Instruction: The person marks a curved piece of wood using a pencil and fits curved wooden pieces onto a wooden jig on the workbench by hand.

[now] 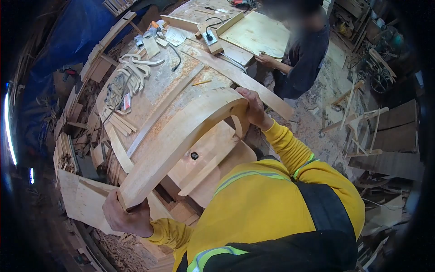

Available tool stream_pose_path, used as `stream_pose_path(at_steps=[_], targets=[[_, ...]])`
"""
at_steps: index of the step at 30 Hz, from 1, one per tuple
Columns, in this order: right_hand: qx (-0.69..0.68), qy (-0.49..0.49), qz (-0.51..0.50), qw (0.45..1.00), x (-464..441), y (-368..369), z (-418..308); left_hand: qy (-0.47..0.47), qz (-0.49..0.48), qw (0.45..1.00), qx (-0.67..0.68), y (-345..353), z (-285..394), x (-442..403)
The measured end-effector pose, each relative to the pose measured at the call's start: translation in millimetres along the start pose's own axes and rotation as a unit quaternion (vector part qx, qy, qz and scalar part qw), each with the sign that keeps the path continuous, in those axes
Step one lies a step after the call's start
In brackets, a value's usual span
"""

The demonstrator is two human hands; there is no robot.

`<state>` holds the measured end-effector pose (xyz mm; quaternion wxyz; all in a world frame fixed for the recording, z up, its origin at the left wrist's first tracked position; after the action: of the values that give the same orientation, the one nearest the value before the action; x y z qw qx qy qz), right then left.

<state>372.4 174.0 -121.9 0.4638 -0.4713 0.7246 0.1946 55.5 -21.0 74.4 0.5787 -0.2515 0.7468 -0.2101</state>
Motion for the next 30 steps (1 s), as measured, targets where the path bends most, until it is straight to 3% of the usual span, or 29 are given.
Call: stream_pose_path(at_steps=[2, 5, 9, 12, 16, 20, 21, 23, 25, 27, 30], targets=[[-0.072, 0.079, -0.056, 0.993, -7.8, -6.9, -8.3, -0.003, 0.003, 1.0, 0.004, 0.3, -0.1, 0.5], [-0.215, 0.228, -0.134, 0.94, -16.7, -13.6, -18.0, -0.007, 0.001, 1.0, -0.003, 0.9, -1.3, 0.6], [-0.222, 0.251, -0.14, 0.932, -17.1, -14.1, -19.8, -0.002, -0.005, 1.0, -0.003, -0.6, -0.9, -0.1], [-0.157, 0.124, -0.145, 0.969, 3.1, -13.0, -0.7, -0.003, -0.008, 1.0, -0.005, -1.0, 0.7, -0.2], [0.005, -0.041, -0.024, 0.999, 4.7, -8.8, 5.4, 0.017, 0.012, 1.0, -0.007, 0.3, -2.0, 1.2], [0.026, 0.021, -0.067, 0.997, 27.9, -6.1, 26.3, 0.03, 0.013, 0.999, -0.003, 2.5, -12.6, 8.3], [-0.152, 0.08, -0.103, 0.98, 15.7, -7.1, 15.7, 0.022, 0.009, 1.0, -0.005, 2.2, -10.9, 4.2], [-0.221, 0.121, -0.121, 0.96, 12.8, -4.1, 18.0, 0.006, 0.008, 1.0, -0.003, 2.7, -8.2, -0.1], [-0.009, 0.082, -0.087, 0.993, 10.0, -1.5, 21.4, -0.002, -0.001, 1.0, -0.001, 4.4, -9.6, -3.0], [-0.21, 0.252, -0.164, 0.931, -11.4, -5.6, 13.3, -0.002, -0.016, 1.0, 0.001, 6.3, -12.7, -5.7], [-0.342, 0.321, -0.176, 0.866, -51.2, -9.7, -8.2, 0.015, -0.014, 1.0, -0.008, 9.9, -15.2, -9.6]])
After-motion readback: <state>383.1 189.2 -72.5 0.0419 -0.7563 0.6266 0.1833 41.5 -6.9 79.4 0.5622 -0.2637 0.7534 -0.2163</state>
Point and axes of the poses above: each hand's wrist, its own x-axis away from the middle knuckle, its own y-axis out of the palm, z = x × y, the point moved 2 cm from there along -x, towards the middle knuckle, and after that the axes turned 8 degrees about y, right-handed, at the moved point
